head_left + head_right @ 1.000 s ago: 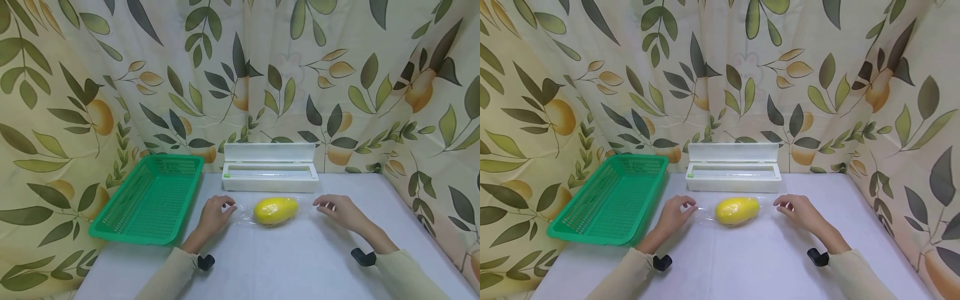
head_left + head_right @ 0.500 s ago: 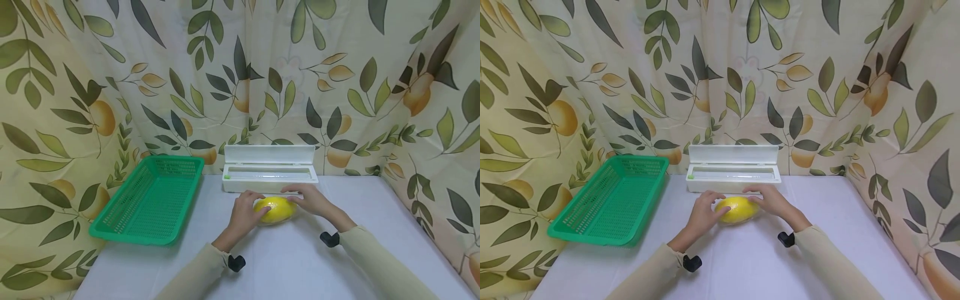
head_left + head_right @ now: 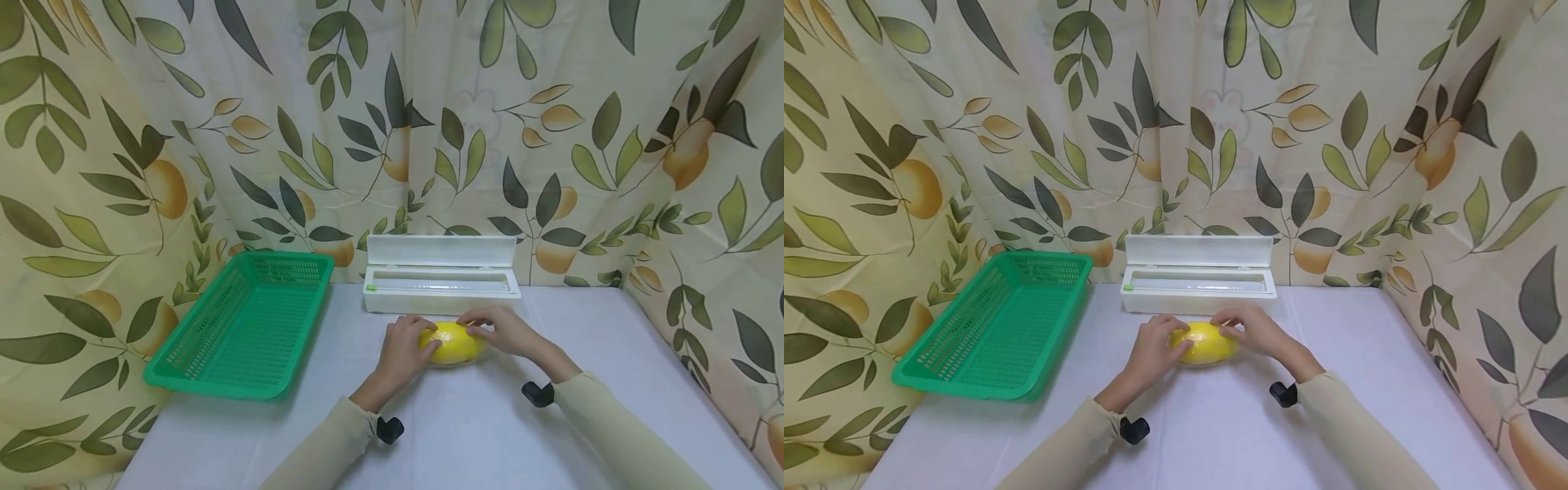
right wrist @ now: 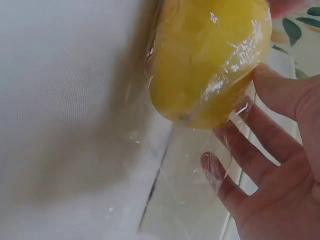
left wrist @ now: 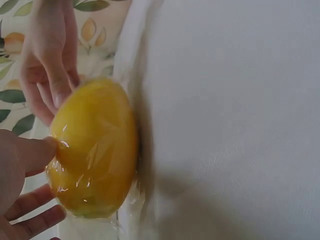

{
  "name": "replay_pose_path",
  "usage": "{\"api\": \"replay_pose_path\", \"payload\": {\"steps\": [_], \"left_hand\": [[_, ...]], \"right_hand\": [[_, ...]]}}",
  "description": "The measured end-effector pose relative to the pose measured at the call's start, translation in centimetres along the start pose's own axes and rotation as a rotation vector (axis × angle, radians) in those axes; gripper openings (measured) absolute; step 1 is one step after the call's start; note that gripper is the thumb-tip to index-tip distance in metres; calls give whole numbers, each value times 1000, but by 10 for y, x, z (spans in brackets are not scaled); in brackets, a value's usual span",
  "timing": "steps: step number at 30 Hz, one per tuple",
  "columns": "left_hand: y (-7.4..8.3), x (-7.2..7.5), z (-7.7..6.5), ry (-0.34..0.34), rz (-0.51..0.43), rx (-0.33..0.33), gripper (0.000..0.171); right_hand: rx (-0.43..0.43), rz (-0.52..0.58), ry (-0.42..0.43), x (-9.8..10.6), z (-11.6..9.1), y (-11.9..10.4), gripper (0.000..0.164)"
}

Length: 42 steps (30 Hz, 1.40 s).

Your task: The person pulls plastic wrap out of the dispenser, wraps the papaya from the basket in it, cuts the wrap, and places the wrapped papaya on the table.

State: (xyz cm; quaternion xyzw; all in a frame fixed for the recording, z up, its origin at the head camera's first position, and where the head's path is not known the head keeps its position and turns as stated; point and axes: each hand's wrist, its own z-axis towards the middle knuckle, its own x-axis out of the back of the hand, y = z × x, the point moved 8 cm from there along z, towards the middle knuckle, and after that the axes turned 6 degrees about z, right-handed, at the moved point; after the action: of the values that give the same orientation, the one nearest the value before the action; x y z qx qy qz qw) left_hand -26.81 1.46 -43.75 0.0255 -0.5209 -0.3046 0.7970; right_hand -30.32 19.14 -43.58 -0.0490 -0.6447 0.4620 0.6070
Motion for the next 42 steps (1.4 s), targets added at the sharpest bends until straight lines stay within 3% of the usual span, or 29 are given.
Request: {"api": "replay_pose_path", "payload": {"steps": [4,8,12,16,20,25,29,33,36,39,42], "left_hand": [[-1,0,0,19,40,-33,21],[-3,-2,-2,16,3,-62,16],[-6,-6,-5,-42,-109,-83,18],[-9,-11,-6,-100,-178,-129,32],[-9,-15,-6,-147,-186,-196,42],[-8,-17,-3,-193,-206,-245,44],[-7,-15,-5,-157,-170,-270,44],[-2,-9,-13,-63,-142,-332,31],[5,-6,-21,-40,-165,-402,22],[6,-6,-28,-86,-165,-431,23],[4,-8,-32,-166,-130,-419,29]], "right_hand": [[4,15,-33,-1,-7,-6,20],[18,12,-42,-2,-15,-12,18],[38,26,-1,-3,-19,-16,18],[8,87,25,-10,-25,-14,28],[-11,111,60,-16,-30,-17,33],[-19,66,131,-23,-34,-20,32],[-24,33,191,-24,-38,-19,31],[60,-19,238,-24,-45,-25,26],[161,-44,221,-25,-51,-32,28],[221,-54,163,-28,-57,-38,39],[227,-84,99,-32,-61,-39,50]]}}
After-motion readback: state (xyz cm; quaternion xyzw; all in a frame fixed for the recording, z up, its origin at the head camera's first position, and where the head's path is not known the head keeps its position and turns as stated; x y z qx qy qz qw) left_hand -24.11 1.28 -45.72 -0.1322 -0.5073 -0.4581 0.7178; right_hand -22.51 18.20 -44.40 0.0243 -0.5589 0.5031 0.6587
